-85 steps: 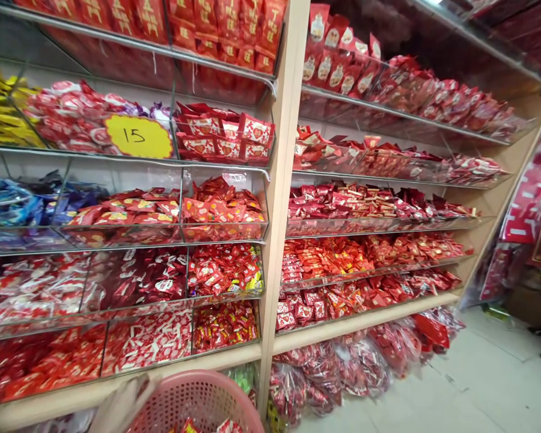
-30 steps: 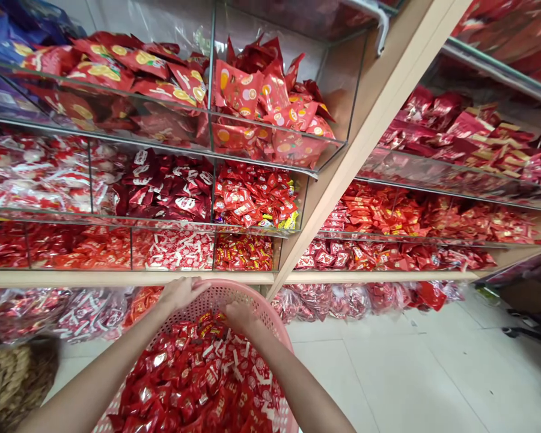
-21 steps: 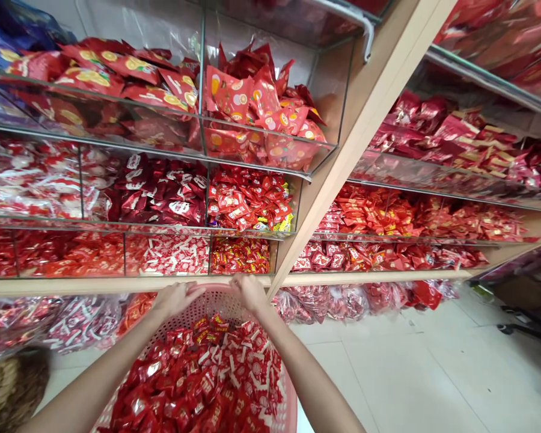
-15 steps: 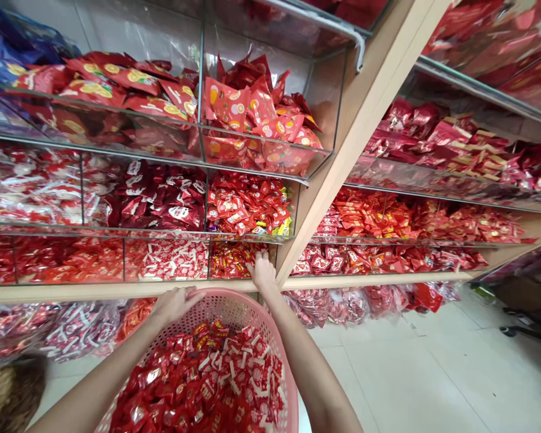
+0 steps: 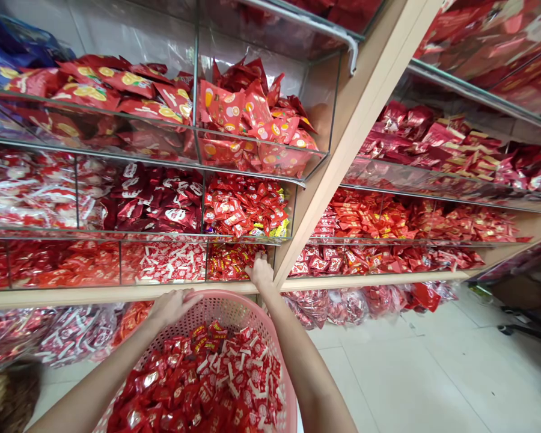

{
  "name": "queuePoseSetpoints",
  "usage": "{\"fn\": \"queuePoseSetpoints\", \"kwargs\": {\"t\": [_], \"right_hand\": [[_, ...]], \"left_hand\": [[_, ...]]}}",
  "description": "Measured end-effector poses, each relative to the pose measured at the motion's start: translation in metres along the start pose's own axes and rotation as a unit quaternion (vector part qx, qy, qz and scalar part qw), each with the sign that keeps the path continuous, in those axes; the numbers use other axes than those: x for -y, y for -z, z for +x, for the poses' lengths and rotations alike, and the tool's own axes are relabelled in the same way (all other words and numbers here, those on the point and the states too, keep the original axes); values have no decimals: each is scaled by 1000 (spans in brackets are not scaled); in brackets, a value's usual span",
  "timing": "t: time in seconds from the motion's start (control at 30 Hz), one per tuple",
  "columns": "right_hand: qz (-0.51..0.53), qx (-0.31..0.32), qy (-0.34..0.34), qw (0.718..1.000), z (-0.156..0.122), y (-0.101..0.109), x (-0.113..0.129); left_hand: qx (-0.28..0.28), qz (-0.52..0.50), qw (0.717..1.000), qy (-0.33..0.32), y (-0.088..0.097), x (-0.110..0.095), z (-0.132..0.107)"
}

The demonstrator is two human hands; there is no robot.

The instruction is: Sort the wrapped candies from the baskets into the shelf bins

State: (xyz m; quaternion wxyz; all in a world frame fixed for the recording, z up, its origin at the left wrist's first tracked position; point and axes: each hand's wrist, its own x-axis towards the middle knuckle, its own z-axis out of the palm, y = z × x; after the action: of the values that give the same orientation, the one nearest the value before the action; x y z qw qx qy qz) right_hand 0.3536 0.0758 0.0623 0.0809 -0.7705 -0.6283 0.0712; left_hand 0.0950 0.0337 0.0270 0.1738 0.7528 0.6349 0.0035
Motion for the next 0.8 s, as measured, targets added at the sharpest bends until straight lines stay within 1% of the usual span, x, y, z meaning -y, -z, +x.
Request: {"fn": "queuePoseSetpoints", "kwargs": {"t": [0.17,0.3,0.37,0.5,0.67,0.73,0.8], "right_hand": [[-4,-5,2,1000,0,-2,-4],[-3,22,-3,1000,2,1,-5],[0,26,-3,1000,2,2,-5],[16,-3,16,1000,3,-1,-7],[57,-41,27,997,3,-3,-14],[82,-68,39,994,-1,-1,-17],[120,-102,64,985,-6,-1,-19]], "left_hand": [[-7,7,1000,-5,1,0,0],[0,4,1000,-1,3,-1,0],[2,1,1000,1,4,-1,0],[-17,-4,1000,-6,2,0,-1],[-16,-13,1000,-1,0,3,1],[-15,-11,1000,2,1,2,1],[-12,-7,1000,-3,3,0,-1]]}}
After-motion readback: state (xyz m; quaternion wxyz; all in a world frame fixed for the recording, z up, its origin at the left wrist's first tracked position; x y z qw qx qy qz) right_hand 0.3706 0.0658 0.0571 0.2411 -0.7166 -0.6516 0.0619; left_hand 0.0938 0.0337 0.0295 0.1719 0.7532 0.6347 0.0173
